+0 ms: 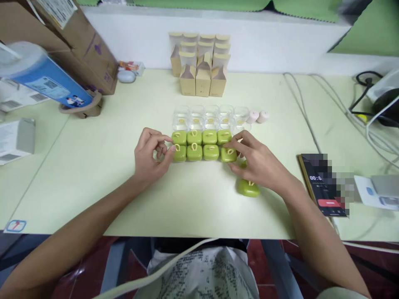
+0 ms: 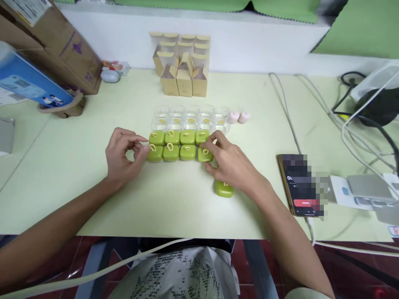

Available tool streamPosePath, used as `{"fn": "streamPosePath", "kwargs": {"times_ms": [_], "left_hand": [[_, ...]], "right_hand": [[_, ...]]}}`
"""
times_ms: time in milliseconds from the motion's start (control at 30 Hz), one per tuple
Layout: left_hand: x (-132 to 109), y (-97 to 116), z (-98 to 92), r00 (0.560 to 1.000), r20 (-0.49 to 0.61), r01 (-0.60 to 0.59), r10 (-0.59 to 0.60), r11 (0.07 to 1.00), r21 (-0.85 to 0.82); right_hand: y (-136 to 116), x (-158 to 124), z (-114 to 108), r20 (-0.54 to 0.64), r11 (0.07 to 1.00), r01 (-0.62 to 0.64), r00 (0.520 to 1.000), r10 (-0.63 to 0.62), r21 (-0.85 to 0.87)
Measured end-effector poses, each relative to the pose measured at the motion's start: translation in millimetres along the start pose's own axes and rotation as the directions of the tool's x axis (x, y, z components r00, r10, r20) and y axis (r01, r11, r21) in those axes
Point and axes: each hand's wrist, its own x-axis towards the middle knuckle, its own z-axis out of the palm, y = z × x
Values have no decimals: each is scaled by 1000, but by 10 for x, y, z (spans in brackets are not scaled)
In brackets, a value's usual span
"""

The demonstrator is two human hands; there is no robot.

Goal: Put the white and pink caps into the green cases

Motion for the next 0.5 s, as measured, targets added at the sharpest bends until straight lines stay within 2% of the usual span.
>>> {"fn": "streamPosePath", "kwargs": {"times_ms": [167, 500], "left_hand": [[-24, 68, 43, 996, 70, 57, -56, 998, -13], [-17, 70, 53, 998, 61, 2, 0, 999, -40]], "right_hand": [[33, -6, 20, -25, 999, 30, 999, -29, 20], [118, -30, -8, -92, 988, 130, 988, -122, 85]]}}
